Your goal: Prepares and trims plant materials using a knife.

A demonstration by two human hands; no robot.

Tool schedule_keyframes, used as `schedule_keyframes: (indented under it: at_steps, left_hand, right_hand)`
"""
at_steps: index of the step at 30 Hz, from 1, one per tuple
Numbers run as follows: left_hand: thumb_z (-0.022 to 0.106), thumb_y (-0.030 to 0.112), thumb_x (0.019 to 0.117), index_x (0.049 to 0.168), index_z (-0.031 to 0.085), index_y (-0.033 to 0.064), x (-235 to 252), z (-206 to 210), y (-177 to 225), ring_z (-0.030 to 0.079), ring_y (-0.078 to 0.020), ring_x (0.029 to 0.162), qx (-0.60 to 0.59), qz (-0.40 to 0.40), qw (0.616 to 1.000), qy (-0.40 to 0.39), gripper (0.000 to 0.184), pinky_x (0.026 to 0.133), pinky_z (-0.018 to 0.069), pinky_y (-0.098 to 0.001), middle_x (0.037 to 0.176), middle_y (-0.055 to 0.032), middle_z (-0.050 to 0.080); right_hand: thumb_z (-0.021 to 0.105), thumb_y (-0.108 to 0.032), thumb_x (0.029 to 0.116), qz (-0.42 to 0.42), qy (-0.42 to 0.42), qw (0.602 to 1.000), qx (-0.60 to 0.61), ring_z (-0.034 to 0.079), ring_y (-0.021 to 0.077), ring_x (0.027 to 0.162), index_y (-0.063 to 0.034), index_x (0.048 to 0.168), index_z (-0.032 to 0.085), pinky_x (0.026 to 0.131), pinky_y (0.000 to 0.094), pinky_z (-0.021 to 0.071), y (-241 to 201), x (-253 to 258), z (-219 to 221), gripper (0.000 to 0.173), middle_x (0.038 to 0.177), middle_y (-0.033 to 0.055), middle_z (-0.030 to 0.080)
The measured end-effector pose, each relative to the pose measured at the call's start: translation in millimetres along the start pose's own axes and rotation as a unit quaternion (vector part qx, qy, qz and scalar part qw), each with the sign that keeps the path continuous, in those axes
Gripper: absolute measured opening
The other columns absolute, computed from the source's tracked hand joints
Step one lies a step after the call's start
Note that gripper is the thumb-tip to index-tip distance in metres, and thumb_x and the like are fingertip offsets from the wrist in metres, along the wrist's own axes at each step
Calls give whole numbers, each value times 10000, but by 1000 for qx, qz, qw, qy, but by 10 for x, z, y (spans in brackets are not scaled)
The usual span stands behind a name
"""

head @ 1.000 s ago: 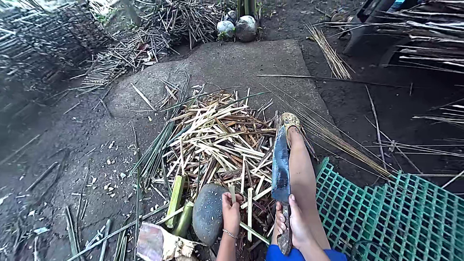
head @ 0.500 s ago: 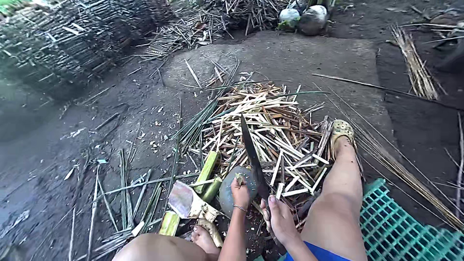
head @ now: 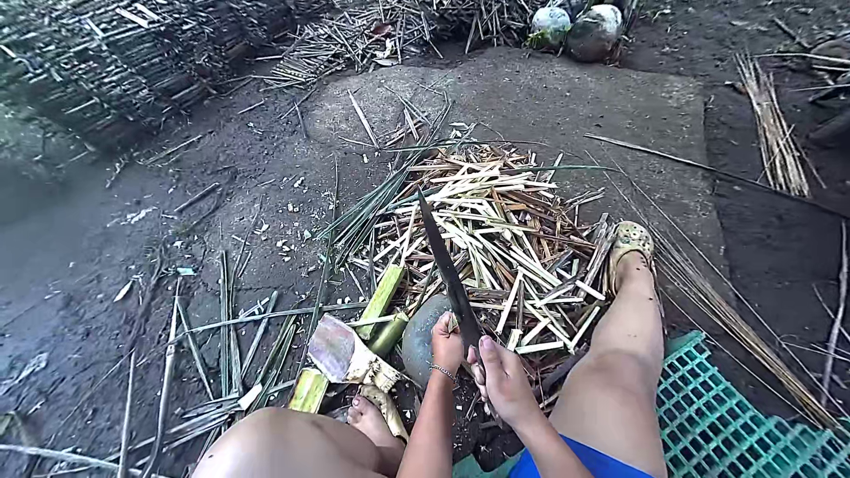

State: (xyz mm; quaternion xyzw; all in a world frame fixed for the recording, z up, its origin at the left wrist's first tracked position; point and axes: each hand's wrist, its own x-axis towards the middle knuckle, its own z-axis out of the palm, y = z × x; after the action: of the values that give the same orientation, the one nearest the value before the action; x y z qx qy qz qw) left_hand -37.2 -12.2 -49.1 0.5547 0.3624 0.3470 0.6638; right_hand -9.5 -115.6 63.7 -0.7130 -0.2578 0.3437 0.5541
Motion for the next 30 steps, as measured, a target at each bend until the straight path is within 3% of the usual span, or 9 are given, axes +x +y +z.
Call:
schedule_keyframes:
  at_steps: [3,6,10,21,30]
  left_hand:
    - [486,-110,886,817,622,23,95,-183,144,522,22,678,49,-33,991,-121,203,694,473,-196,705,69,550]
    - [470,-112,895,764,586,68,215,-298,223,499,44,646,74,-42,972,-221,251,664,458,-179,670,110,519]
    - [487,-92,913,759,578,53,336,-349,204,487,40,655,102,-41,948,-297,230,658,440,-182,681,98,508]
    - [505,-81,902,726,568,55,354,-388,252,471,39,654,139,-9,940,-312,232,652,419,-184,669,95,497]
    - [523,-78,911,765,586,18,355,-384,345,477,-5,664,179,-34,934,-306,186,667,428,-225,686,51,503]
  right_hand:
    - [328,-403,1067,-39,-7,999,-18,428,-30,455,-141,864,607,457,178,420,-48,11,-137,433,567,-144,438]
    - [343,-455,1060,-55,-28,997,-44,424,-46,454,-163,849,604,455,166,416,-62,80,-238,445,565,-159,437]
    - [334,-458,1058,-51,-58,993,-93,432,-17,465,-143,835,617,473,200,414,3,173,-256,479,573,-128,452]
    - [338,-519,1052,-66,-44,988,-130,424,-42,467,-163,798,608,464,173,395,-73,143,-252,514,567,-137,444]
    - [332,-552,1052,-70,-12,980,-188,442,10,478,-129,785,623,478,234,402,-146,127,-226,579,556,-85,443]
